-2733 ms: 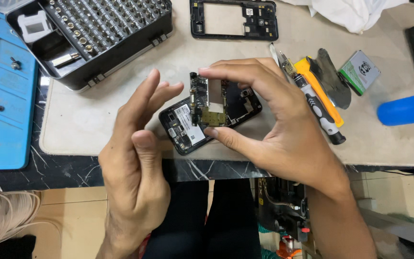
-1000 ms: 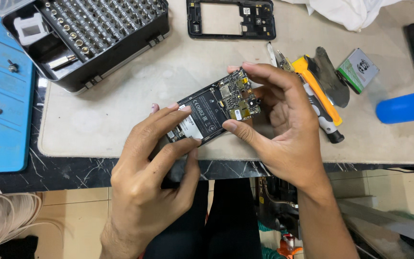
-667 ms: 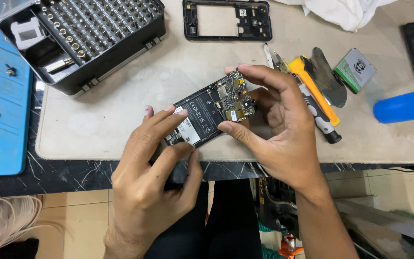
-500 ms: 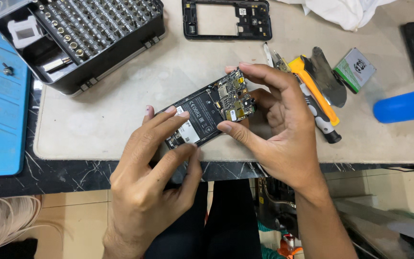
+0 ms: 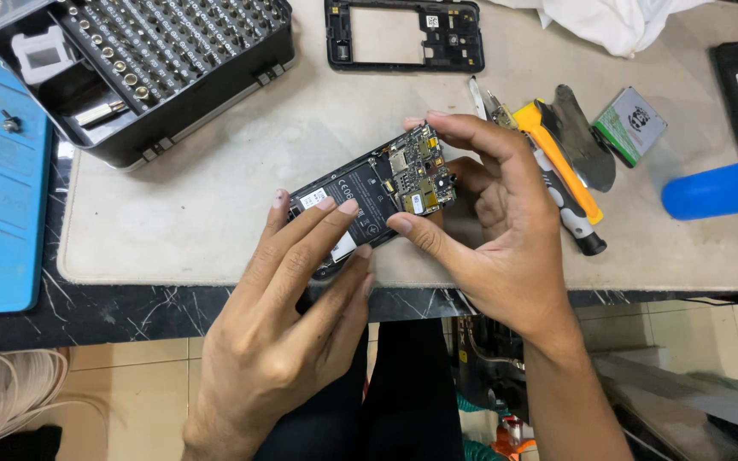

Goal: The person holds a disassembled smartphone and carefully aligns the motherboard with the phone's internal frame. They press the components together to secure the connection and then rotate the device to inspect the assembly from different angles.

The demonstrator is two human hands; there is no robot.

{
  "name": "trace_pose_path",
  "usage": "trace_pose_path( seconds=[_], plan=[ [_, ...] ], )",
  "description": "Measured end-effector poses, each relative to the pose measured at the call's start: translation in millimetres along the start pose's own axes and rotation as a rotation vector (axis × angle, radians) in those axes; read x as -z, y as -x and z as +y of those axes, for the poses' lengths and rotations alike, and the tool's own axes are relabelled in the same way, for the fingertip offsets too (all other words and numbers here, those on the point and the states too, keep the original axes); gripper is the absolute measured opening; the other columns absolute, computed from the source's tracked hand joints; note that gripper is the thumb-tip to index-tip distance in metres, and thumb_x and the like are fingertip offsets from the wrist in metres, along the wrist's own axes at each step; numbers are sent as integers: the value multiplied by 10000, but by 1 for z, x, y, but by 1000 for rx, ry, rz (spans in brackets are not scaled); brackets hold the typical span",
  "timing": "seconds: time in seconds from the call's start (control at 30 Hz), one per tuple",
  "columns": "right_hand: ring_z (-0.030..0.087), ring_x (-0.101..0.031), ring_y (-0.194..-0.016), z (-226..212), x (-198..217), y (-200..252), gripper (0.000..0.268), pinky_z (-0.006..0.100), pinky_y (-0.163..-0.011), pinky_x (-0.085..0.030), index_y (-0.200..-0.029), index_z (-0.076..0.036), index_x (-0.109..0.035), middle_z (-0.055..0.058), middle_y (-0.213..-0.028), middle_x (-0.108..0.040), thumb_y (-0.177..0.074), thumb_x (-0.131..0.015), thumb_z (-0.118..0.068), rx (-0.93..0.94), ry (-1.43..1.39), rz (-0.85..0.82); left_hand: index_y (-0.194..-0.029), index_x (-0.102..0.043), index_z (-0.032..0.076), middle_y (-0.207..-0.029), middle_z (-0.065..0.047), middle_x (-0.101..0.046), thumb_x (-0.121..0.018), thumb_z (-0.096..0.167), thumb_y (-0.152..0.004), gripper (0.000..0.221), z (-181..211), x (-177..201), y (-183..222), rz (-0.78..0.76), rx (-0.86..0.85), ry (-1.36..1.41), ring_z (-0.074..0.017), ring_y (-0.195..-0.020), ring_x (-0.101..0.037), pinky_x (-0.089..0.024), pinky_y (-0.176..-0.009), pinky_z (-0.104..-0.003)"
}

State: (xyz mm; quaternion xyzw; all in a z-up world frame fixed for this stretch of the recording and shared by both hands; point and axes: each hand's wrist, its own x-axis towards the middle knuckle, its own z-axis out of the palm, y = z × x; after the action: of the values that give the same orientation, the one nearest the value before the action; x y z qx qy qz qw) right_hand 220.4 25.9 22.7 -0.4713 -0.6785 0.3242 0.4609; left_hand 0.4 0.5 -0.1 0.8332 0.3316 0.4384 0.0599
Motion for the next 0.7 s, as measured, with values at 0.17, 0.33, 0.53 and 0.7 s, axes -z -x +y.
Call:
trace_pose_path(
  seconds=[0.17, 0.33, 0.53, 0.7],
  plan=[
    [302, -672, -1534, 2, 1, 0, 706, 363, -1311, -656, -1593, 6, -509, 194, -1619, -566, -1008, -905, 3, 21, 32, 10, -1159, -765, -108, -1426, -324, -723, -688, 1, -1124, 138, -2, -1, 1, -26, -34, -40, -523, -1268, -777, -619, -1211, -716],
    [290, -717, -1451, 1, 0, -1, 707, 341, -1242, -677, -1591, 2, -503, 195, -1623, -575, -1003, -895, 20, -20, -6, 10, -1179, -779, -104, -1272, -270, -773, -683, -32, -1097, 145, -1, -3, 2, -19, -18, -44, -464, -1197, -778, -609, -1214, -691],
    [258, -736, -1385, -3, 2, 0, 673, 313, -1143, -706, -1574, -33, -522, 177, -1607, -607, -1006, -885, -31, -74, 19, 6, -1179, -778, -90, -1268, -259, -770, -650, -40, -1091, 163, -1, -3, 1, -32, -6, -65, -443, -1194, -770, -591, -1233, -689],
    [329, -688, -1518, -4, 3, 0, 585, 387, -1345, -609, -1527, 28, -548, 235, -1568, -646, -1026, -851, 46, -13, 28, -8, -1221, -760, -72, -1310, -264, -757, -637, -15, -1101, 181, -1, -1, 2, -78, 11, -79, -441, -1221, -754, -564, -1248, -699]
  ],
)
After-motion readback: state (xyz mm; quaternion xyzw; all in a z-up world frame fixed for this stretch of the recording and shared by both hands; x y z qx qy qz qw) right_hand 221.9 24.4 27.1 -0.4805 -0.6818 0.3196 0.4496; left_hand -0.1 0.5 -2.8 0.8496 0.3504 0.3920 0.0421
